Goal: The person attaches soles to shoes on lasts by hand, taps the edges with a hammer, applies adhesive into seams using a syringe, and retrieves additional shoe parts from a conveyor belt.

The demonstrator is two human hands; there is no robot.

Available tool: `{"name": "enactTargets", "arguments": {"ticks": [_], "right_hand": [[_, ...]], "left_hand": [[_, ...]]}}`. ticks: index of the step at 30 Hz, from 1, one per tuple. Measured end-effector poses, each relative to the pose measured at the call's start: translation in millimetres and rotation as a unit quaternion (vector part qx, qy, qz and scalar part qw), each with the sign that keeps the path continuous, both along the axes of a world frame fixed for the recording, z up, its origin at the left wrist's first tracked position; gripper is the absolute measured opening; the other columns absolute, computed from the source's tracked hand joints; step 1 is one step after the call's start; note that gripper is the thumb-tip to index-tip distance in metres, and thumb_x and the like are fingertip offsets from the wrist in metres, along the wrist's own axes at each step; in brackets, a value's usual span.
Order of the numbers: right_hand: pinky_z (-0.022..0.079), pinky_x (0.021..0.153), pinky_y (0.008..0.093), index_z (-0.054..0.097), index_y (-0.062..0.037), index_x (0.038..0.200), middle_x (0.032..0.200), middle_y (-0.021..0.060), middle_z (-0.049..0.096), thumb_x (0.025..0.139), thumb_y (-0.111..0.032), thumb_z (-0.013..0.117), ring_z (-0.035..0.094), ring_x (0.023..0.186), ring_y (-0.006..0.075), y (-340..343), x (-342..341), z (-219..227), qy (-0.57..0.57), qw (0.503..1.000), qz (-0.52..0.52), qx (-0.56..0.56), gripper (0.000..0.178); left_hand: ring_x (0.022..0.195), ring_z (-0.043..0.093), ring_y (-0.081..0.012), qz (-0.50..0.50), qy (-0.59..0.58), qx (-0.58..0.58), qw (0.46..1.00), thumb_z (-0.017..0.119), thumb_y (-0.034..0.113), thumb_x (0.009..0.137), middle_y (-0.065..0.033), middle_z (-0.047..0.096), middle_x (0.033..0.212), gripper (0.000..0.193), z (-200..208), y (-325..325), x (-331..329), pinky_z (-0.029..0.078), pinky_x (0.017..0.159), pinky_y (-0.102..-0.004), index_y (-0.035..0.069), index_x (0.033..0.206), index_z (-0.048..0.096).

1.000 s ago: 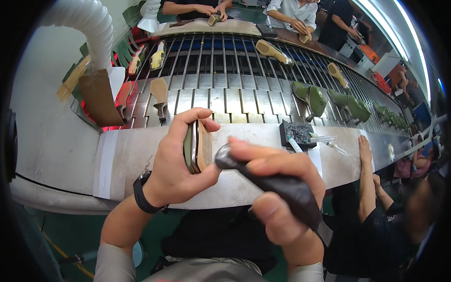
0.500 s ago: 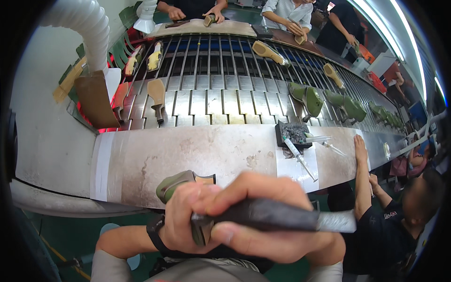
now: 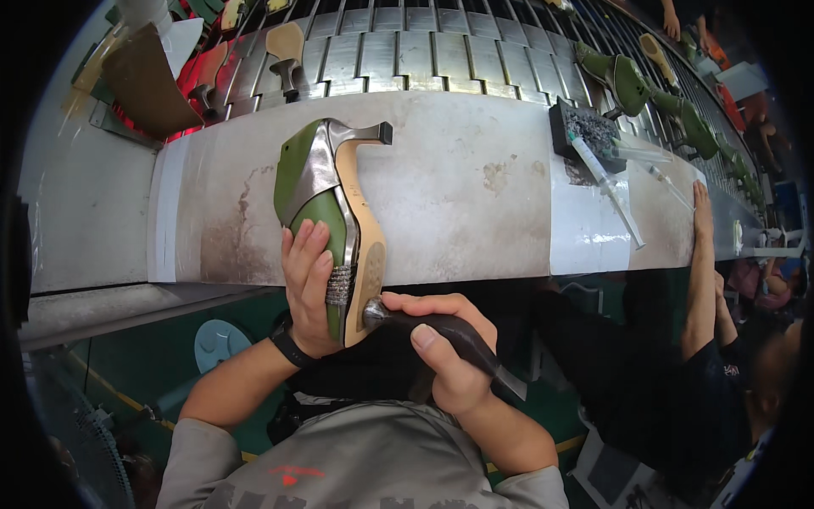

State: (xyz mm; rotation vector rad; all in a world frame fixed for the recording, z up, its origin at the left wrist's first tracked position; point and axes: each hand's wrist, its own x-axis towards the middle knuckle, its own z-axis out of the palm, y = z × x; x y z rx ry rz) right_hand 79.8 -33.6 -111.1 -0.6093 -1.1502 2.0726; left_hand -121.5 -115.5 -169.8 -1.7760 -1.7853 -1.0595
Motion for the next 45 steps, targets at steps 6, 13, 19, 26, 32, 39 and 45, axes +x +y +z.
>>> {"name": "enactTargets", "arguments": {"ticks": [6, 13, 19, 26, 32, 39, 45], "right_hand": [[0.051, 0.114, 0.046, 0.063, 0.0095, 0.12, 0.126, 0.0323, 0.073, 0.097, -0.012, 0.065, 0.071, 0.121, 0.0339, 24, -10, 7, 0.02, 0.999, 0.026, -0.022, 0.032], [0.052, 0.114, 0.0476, 0.063, 0.0084, 0.118, 0.126, 0.0331, 0.072, 0.098, -0.012, 0.065, 0.07, 0.124, 0.0349, 39, -26, 13, 0.021, 0.997, 0.069, 0.034, 0.028], [0.058, 0.106, 0.0466, 0.067, 0.0059, 0.116, 0.125, 0.0305, 0.074, 0.096, -0.008, 0.072, 0.073, 0.121, 0.0373, 51, -29, 38, -0.053, 0.982, 0.098, 0.155, 0.025], [0.065, 0.09, 0.0379, 0.074, 0.0044, 0.107, 0.109, 0.0218, 0.079, 0.082, -0.004, 0.083, 0.08, 0.098, 0.0318, 77, -58, 91, -0.147, 0.882, 0.224, 0.388, 0.027], [0.067, 0.088, 0.0402, 0.075, 0.0059, 0.1, 0.106, 0.021, 0.079, 0.076, -0.006, 0.085, 0.079, 0.092, 0.0342, 44, -47, 90, -0.147, 0.836, 0.209, 0.486, 0.028], [0.064, 0.094, 0.0426, 0.074, 0.0089, 0.104, 0.11, 0.0278, 0.078, 0.081, -0.009, 0.086, 0.079, 0.108, 0.0386, 25, -16, 78, -0.135, 0.911, 0.241, 0.307, 0.031], [0.061, 0.098, 0.0394, 0.067, 0.0085, 0.121, 0.122, 0.0301, 0.076, 0.088, -0.005, 0.08, 0.078, 0.113, 0.0332, 42, -33, 80, -0.207, 0.91, 0.121, 0.339, 0.038]], "left_hand": [[0.144, 0.048, -0.0503, 0.006, -0.015, -0.01, 1.0, 0.081, 0.047, 0.092, -0.0325, 0.047, 0.154, 0.092, -1, -8, 7, 0.031, 0.122, -0.072, 0.0, 0.155, 0.033], [0.14, 0.056, -0.0392, 0.028, -0.065, 0.031, 0.997, 0.075, 0.038, 0.097, -0.02, 0.058, 0.146, 0.06, -5, -8, 13, 0.03, 0.125, -0.068, 0.009, 0.143, 0.048], [0.14, 0.057, -0.0365, 0.016, -0.091, 0.03, 0.995, 0.068, 0.017, 0.101, -0.0153, 0.06, 0.147, 0.041, -4, -7, 13, 0.029, 0.126, -0.0688, 0.013, 0.139, 0.053], [0.137, 0.06, -0.0354, 0.031, -0.097, 0.059, 0.993, 0.065, 0.018, 0.103, -0.0153, 0.064, 0.144, 0.036, -4, -1, 8, 0.03, 0.126, -0.0669, 0.011, 0.136, 0.054], [0.138, 0.06, -0.0348, 0.015, -0.135, 0.041, 0.99, 0.063, 0.022, 0.105, -0.0152, 0.064, 0.145, 0.034, 5, -4, 13, 0.031, 0.126, -0.0655, 0.011, 0.135, 0.055], [0.137, 0.061, -0.0366, 0.027, -0.127, 0.057, 0.99, 0.062, 0.02, 0.105, -0.0171, 0.064, 0.145, 0.032, -1, -1, 13, 0.03, 0.126, -0.0663, 0.01, 0.135, 0.056], [0.137, 0.061, -0.035, 0.018, -0.133, 0.042, 0.99, 0.064, 0.02, 0.105, -0.015, 0.065, 0.142, 0.031, -2, -4, 13, 0.03, 0.125, -0.0693, 0.012, 0.134, 0.057]]}}
